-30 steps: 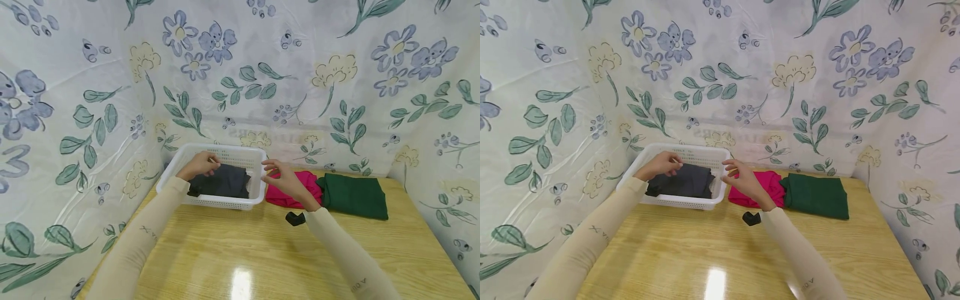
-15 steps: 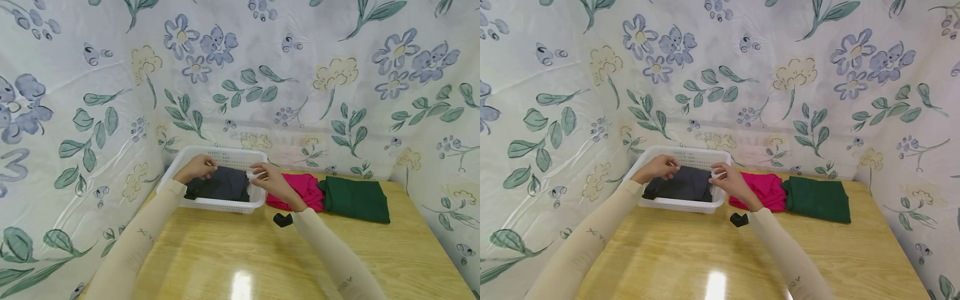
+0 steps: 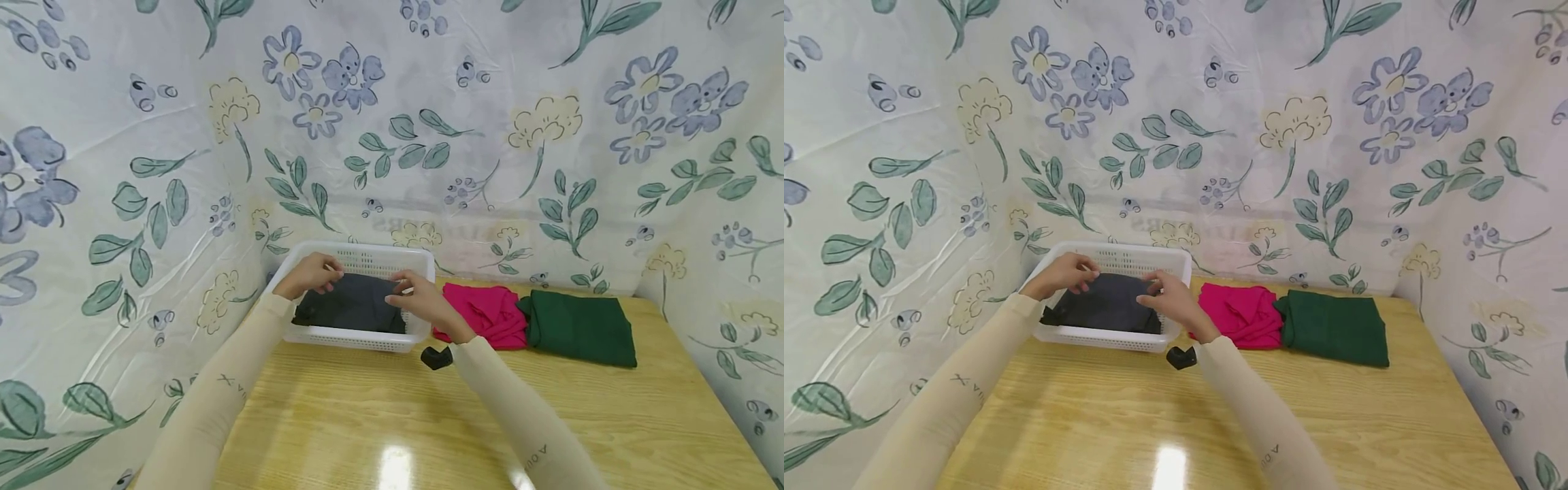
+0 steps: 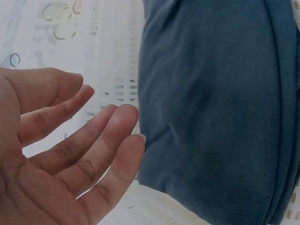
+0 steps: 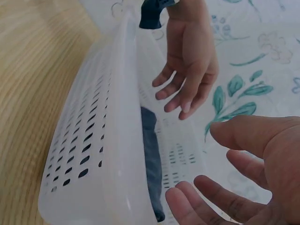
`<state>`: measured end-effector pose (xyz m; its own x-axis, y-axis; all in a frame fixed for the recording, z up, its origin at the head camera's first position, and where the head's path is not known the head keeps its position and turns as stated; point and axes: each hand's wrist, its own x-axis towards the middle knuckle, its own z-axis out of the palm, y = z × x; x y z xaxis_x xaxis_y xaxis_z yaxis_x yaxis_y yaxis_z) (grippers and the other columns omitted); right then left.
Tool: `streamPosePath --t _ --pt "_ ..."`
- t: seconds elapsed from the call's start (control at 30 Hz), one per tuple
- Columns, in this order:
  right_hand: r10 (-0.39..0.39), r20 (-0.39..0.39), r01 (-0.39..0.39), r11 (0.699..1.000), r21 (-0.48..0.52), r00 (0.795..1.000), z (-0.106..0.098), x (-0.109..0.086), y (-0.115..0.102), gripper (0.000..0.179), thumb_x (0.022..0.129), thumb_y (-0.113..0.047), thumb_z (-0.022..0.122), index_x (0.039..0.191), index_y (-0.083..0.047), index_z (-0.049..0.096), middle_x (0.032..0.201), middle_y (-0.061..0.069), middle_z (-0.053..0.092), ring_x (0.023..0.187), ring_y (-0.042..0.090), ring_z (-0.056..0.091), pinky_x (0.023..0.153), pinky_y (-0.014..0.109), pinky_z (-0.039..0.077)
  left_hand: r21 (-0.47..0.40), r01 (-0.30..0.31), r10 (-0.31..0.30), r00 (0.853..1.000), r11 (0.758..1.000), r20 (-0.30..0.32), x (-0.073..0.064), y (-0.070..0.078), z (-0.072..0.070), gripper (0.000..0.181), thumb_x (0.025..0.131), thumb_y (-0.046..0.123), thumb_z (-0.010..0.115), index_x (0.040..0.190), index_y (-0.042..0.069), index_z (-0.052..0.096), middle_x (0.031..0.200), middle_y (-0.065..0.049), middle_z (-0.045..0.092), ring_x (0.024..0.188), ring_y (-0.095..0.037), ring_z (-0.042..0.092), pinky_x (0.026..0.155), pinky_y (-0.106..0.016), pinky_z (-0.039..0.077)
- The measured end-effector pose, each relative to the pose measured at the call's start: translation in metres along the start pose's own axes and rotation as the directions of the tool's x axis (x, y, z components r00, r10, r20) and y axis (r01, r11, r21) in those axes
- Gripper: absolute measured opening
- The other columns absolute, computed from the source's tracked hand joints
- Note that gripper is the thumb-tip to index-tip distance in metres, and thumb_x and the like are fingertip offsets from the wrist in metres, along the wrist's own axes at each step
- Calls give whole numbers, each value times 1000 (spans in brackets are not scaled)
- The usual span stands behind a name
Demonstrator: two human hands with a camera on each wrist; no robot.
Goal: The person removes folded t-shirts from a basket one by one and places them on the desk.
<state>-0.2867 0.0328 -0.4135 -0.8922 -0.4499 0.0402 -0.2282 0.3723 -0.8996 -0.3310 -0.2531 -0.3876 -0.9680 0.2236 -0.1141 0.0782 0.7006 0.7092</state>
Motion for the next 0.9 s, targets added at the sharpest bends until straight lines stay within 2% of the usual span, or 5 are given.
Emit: streamPosePath --t 0.2,0.47,0.67,0.77,0.9 --pt "25 -6 -25 996 -81 1000 14 15 -2 45 96 -21 74 138 -11 59 125 14 63 108 29 64 89 42 56 -1 31 -31 999 1000 -12 1 -4 -2 33 107 14 57 130 -8 63 121 -28 65 80 -25 67 72 -37 58" --pt "133 7 -133 990 -35 991 28 21 -2 45 99 -20 71 140 -8 57 129 17 60 108 32 64 92 47 55 -7 45 -45 999 999 -16 9 -7 -3 33 106 14 57 129 -9 63 121 -27 64 83 -28 68 71 -37 58" --pt "176 -72 -183 978 -104 982 41 30 -1 39 96 -17 73 132 -6 63 128 15 63 111 30 62 93 45 53 -13 41 -41 998 999 -50 16 -8 -3 32 105 13 58 127 -9 64 121 -26 64 87 -32 68 67 -33 57" --pt "201 -102 -213 969 -121 974 51 32 -2 37 94 -17 75 128 -6 64 130 16 63 116 33 61 94 47 52 0 42 -42 997 999 -71 16 -9 -3 31 105 13 59 126 -9 65 117 -23 64 87 -31 67 66 -33 57" --pt "237 -142 -257 956 -140 961 57 33 0 37 92 -19 77 125 -7 65 130 19 59 126 40 50 103 54 42 29 55 -52 993 998 -102 15 -13 -4 32 104 13 58 127 -9 64 114 -24 63 90 -32 63 70 -38 58"
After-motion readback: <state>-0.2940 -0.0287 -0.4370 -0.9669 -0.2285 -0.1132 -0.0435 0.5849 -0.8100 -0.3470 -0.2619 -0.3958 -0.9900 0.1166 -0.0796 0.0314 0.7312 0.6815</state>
